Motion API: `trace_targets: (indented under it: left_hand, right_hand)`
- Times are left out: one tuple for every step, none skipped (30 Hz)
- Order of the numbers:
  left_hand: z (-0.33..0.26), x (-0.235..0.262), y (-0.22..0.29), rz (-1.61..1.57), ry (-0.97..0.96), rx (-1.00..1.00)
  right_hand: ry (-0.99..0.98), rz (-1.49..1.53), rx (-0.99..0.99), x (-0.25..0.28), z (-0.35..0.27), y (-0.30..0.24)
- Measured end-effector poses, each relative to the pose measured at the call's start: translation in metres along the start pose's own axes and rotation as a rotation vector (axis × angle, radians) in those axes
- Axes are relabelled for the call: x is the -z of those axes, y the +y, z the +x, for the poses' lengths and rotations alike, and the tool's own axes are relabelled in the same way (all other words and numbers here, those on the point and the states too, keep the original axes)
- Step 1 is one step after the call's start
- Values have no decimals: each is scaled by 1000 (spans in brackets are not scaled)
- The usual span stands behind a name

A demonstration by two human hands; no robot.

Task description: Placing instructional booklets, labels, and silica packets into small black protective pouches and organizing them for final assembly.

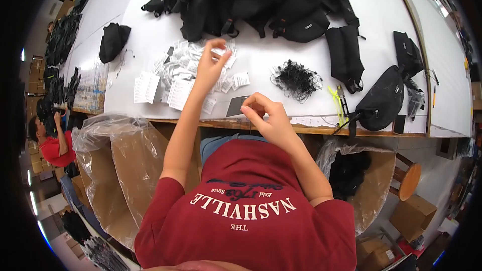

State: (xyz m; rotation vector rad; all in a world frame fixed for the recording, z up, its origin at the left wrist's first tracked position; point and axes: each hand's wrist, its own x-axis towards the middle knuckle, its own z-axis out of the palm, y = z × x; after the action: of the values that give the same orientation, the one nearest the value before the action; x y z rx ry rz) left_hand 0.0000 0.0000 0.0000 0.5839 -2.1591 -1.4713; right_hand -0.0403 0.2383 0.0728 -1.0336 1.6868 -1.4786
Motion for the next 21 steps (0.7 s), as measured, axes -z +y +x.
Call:
trace_targets:
  left_hand:
    - [19, -2, 4, 187, 212, -167]
    - [36, 0, 8, 281, 271, -43]
    - [50, -8, 11, 264, 275, -48]
    - [63, -1, 0, 260, 221, -41]
    - [67, 3, -10, 255, 159, -29]
    - [67, 6, -13, 369, 145, -85]
    - [67, 1, -9, 370, 131, -109]
    - [60, -4, -6, 317, 146, -130]
    - [52, -4, -1, 270, 159, -147]
    - [47, -4, 7, 267, 176, -187]
    - [45, -4, 15, 265, 194, -224]
    - [43, -2, 27, 403, 217, -393]
    - [41, 1, 39, 409, 198, -395]
    - [38, 6, 50, 349, 157, -399]
    - [34, 8, 62, 286, 126, -399]
    - [28, 7, 72, 161, 104, -321]
    - [20, 4, 77, 156, 98, -312]
    - [10, 3, 81, 49, -8, -246]
    - [1, 1, 85, -62, -117, -180]
    - [-11, -4, 93, -71, -178, -106]
    - [-23, -8, 92, -154, -226, -21]
  right_hand:
    - [24, 122, -87, -1, 0, 0]
    - [45, 245, -172, -2, 2, 1]
    - [48, 228, -172, 11, -2, -7]
    - [118, 284, -187, 11, -3, -11]
    - [193, 343, -209, 11, -8, -14]
    - [252, 425, -205, 9, -10, -12]
    - [274, 428, -188, 12, -8, -8]
    - [349, 429, -178, 16, -7, -4]
    - [421, 436, -170, 16, -7, 1]
    - [458, 449, -167, 17, -5, 9]
    - [470, 462, -155, 18, 0, 15]
    - [522, 350, -135, 17, 4, 20]
    - [572, 235, -127, 13, 5, 23]
    - [568, 163, -103, 11, 9, 24]
    - [573, 167, -111, 9, 12, 24]
    - [537, 85, -80, 8, 14, 23]
    - [498, 1, -51, 8, 16, 22]
    - [479, -2, -57, 8, 18, 20]
    - [476, -5, -65, 7, 21, 17]
    - [505, -52, -36, 6, 23, 13]
    - [530, -96, -3, 3, 25, 12]
